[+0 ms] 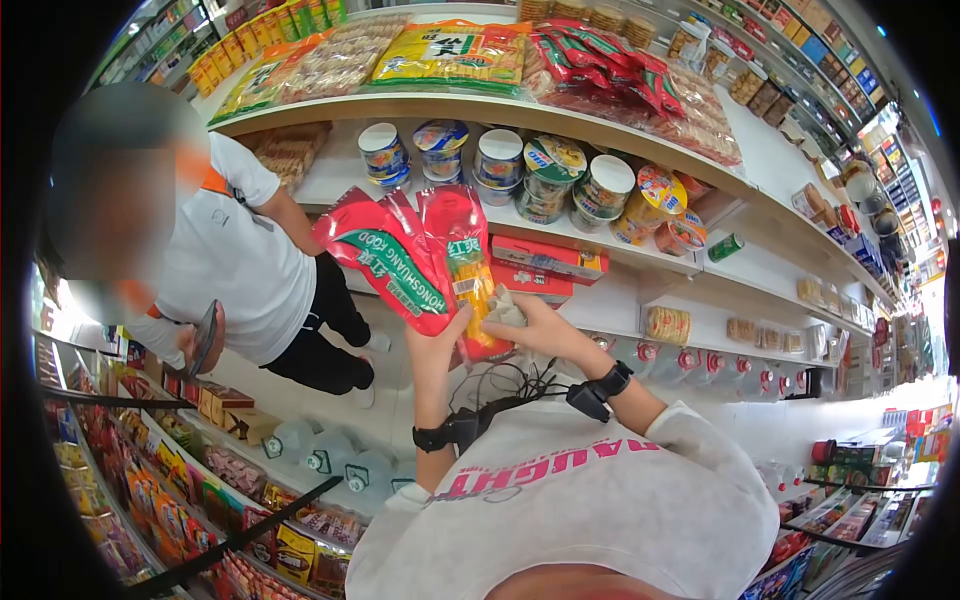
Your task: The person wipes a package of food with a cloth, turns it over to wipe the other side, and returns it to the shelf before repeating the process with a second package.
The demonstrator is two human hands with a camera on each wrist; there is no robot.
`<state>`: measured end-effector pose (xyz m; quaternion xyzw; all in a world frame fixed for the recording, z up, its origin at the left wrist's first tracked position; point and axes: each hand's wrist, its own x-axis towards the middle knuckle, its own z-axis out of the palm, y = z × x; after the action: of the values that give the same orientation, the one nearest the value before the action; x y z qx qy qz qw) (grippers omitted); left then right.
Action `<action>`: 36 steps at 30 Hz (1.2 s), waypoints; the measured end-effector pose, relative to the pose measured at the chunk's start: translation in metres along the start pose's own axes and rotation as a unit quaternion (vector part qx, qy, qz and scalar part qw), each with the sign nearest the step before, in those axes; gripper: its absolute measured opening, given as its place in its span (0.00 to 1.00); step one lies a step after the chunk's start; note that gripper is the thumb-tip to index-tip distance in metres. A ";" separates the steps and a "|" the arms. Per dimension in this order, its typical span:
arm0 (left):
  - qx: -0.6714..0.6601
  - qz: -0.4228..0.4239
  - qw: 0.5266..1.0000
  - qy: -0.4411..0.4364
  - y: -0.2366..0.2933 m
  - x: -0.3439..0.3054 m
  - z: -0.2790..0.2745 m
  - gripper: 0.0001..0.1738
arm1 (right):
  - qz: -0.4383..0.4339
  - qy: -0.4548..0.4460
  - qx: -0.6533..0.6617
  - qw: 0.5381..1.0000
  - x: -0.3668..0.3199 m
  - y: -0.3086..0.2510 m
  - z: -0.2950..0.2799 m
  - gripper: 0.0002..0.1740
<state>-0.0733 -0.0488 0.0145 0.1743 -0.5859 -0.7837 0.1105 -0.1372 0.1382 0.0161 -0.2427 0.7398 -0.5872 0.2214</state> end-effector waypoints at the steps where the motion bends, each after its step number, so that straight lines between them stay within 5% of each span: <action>1: 0.009 -0.015 1.000 -0.008 -0.001 0.002 -0.001 0.23 | -0.004 0.012 -0.003 1.000 -0.002 0.004 -0.005 0.22; 4: 0.013 0.047 0.999 0.001 -0.004 0.006 0.007 0.25 | 0.013 0.083 0.004 0.996 -0.001 -0.001 -0.026 0.21; 14: -0.005 -0.009 0.995 0.099 0.006 0.022 0.031 0.25 | -0.059 0.344 -0.004 0.937 0.023 -0.029 -0.168 0.21; 16: 0.026 -0.007 0.992 0.120 0.008 0.031 0.039 0.26 | -0.195 0.406 -0.060 0.891 0.036 -0.033 -0.217 0.20; 19: 0.029 0.035 0.995 0.093 0.015 0.042 0.053 0.26 | -0.180 0.487 -0.164 0.839 0.037 -0.053 -0.288 0.17; 24: 0.030 0.065 0.991 0.116 0.002 0.064 0.063 0.25 | -0.195 0.574 -0.427 0.671 0.047 -0.044 -0.402 0.14; 28: 0.028 0.075 0.988 0.134 0.003 0.071 0.081 0.25 | -0.140 0.591 -0.521 0.599 0.061 -0.030 -0.476 0.15; 31: 0.019 0.070 0.986 0.149 -0.003 0.074 0.091 0.26 | -0.030 0.590 -0.537 0.602 0.084 0.000 -0.518 0.16; 34: 0.025 0.042 0.990 0.129 -0.001 0.075 0.099 0.26 | -0.050 0.405 -0.477 0.778 0.103 0.044 -0.528 0.18; 36: 0.019 0.042 0.993 0.113 0.008 0.078 0.108 0.24 | -0.021 0.404 -0.453 0.794 0.105 0.047 -0.518 0.21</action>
<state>-0.1882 0.0152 0.0380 0.2388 -0.5915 -0.7423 0.2054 -0.5413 0.4762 0.0758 -0.0717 0.9380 -0.2340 -0.2454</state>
